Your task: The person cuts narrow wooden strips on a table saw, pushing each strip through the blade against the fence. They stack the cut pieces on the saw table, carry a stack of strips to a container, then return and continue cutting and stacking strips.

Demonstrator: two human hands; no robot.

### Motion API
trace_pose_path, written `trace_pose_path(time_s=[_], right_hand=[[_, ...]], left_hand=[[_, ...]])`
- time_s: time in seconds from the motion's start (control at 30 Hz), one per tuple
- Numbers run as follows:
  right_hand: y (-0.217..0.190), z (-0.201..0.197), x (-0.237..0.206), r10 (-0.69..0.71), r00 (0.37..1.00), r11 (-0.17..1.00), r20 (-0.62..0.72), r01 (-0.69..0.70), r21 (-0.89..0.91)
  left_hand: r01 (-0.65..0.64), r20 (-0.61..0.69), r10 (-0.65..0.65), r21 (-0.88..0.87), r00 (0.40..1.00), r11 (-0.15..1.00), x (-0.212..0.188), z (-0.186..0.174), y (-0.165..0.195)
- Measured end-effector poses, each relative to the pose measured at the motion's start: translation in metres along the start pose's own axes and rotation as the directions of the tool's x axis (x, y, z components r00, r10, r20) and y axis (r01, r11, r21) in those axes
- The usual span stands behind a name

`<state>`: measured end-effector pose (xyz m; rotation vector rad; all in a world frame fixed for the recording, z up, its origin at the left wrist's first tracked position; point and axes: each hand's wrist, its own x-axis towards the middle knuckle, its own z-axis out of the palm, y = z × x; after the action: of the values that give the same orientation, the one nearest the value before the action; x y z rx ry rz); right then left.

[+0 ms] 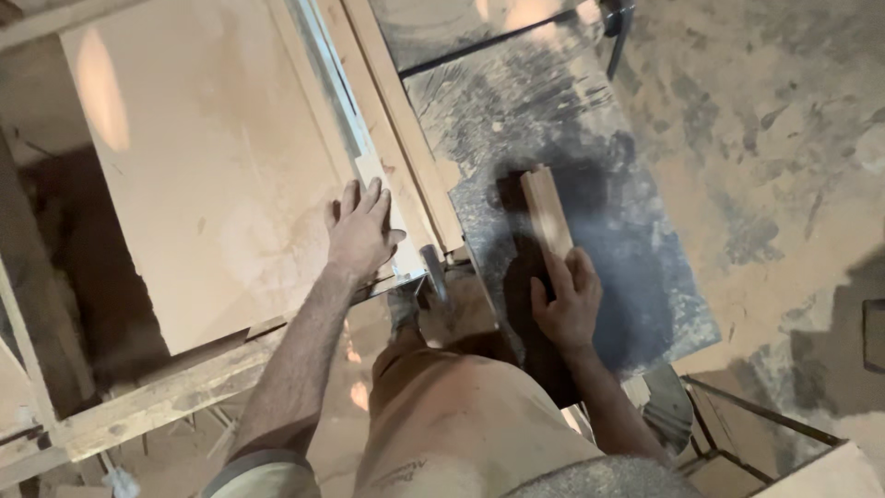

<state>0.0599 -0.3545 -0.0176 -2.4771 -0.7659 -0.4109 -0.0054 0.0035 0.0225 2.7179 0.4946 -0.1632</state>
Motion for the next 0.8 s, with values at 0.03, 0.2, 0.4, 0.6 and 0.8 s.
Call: trace_pose_path(time_s=[0.03, 0.2, 0.4, 0.6, 0.8], right_hand=[[-0.001, 0.001, 0.000, 0.017, 1.000, 1.000, 0.012, -0.017, -0.005], [-0.004, 0.001, 0.001, 0.004, 1.000, 1.000, 0.024, -0.004, -0.011], [-0.004, 0.000, 0.006, 0.036, 0.997, 0.998, 0.073, -0.039, 0.040], [-0.010, 0.002, 0.002, 0.082, 0.995, 0.987, 0.054, -0.074, -0.143], [-0.015, 0.004, 0.003, 0.125, 0.992, 0.980, 0.015, -0.121, -0.157]], left_hand=[[-0.003, 0.024, 0.001, 0.043, 1.000, 0.999, 0.004, -0.001, 0.001], [0.015, 0.016, -0.017, 0.138, 1.000, 0.990, 0.038, -0.009, -0.014], [0.026, 0.040, -0.034, 0.177, 0.999, 0.984, 0.112, -0.028, -0.051], [0.035, 0.047, -0.045, 0.198, 0.998, 0.980, 0.186, -0.052, -0.096], [0.032, -0.027, -0.027, 0.183, 0.999, 0.983, 0.257, -0.069, -0.145]])
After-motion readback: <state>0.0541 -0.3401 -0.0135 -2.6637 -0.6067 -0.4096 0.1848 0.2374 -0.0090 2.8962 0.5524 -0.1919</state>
